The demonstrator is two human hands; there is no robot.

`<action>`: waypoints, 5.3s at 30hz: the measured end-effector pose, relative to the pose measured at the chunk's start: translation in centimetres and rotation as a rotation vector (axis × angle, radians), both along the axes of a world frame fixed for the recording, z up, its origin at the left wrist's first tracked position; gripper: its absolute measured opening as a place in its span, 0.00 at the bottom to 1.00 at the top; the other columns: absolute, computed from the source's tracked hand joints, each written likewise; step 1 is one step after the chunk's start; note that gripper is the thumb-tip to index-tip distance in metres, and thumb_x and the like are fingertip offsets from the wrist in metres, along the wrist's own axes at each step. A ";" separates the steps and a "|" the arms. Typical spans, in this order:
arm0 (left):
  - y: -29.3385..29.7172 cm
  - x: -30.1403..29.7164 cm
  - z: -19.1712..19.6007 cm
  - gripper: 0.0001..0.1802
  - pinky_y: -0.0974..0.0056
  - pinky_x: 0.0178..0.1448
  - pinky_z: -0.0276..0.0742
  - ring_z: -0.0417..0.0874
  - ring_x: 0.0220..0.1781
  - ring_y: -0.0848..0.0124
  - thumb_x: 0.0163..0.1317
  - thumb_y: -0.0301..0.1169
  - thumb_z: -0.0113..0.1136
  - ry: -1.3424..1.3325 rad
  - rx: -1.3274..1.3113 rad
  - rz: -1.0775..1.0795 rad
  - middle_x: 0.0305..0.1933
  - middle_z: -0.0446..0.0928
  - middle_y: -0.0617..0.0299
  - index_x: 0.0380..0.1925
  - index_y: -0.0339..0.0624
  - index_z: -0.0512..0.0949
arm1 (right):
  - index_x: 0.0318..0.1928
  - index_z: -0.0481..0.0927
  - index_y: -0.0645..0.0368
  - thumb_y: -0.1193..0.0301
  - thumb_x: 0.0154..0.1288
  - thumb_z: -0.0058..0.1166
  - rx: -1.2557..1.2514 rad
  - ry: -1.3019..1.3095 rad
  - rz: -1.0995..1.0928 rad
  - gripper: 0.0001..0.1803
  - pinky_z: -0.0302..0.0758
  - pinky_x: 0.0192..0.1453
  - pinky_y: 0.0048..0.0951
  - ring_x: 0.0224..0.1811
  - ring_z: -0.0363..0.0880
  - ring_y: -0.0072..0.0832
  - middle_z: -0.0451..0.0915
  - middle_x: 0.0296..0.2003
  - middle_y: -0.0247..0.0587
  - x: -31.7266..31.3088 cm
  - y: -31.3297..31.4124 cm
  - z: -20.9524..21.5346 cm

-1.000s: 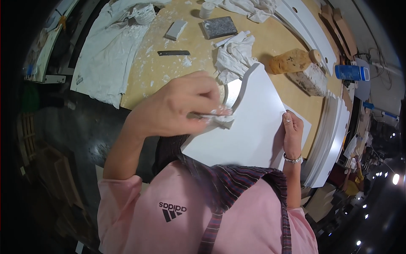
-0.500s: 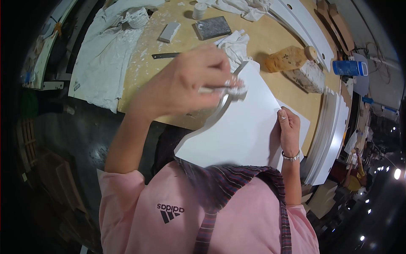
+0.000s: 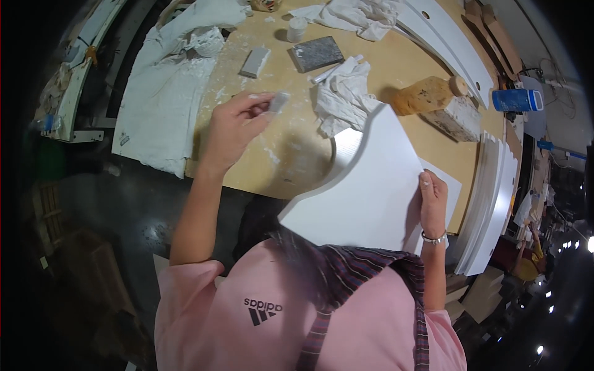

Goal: The person wipes a white furniture panel with a cloth, applies white paste to the edges of curved panels using a scraper, and smooths the paste with their hand.

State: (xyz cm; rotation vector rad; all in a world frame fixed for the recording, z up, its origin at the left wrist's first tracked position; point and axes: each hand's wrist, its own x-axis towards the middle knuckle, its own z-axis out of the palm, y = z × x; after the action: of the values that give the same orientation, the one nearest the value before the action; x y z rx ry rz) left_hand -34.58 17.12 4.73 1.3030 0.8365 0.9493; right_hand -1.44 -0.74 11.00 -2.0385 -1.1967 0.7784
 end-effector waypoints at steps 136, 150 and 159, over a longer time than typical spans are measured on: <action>-11.7 23.4 8.1 0.17 0.58 0.49 0.74 0.75 0.42 0.62 0.63 0.37 0.62 -0.100 0.466 -0.988 0.40 0.77 0.52 0.40 0.32 0.76 | 0.31 0.82 0.61 0.51 0.68 0.50 0.156 0.733 -0.276 0.24 0.69 0.28 0.28 0.22 0.70 0.22 0.75 0.23 0.33 -3.6 -16.7 -4.6; -11.9 24.0 7.1 0.18 0.59 0.47 0.78 0.78 0.43 0.63 0.62 0.26 0.61 -0.133 0.237 -0.899 0.46 0.78 0.46 0.49 0.27 0.73 | 0.25 0.76 0.71 0.47 0.71 0.42 0.037 0.276 -0.460 0.35 0.69 0.34 0.42 0.24 0.73 0.39 0.75 0.19 0.47 -2.0 -25.0 9.5; -11.5 25.3 6.5 0.14 0.63 0.34 0.76 0.77 0.31 0.69 0.63 0.32 0.64 0.067 0.300 -0.792 0.32 0.79 0.53 0.38 0.30 0.76 | 0.33 0.79 0.61 0.53 0.62 0.56 -0.039 -0.214 -0.706 0.20 0.72 0.44 0.45 0.37 0.81 0.48 0.81 0.28 0.53 -4.4 -24.7 10.3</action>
State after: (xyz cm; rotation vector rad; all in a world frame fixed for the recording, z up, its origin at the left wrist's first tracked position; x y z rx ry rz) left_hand -9.32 5.66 11.23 1.7391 0.1687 0.3985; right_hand -5.81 -25.49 21.27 -2.3895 -0.4822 0.2430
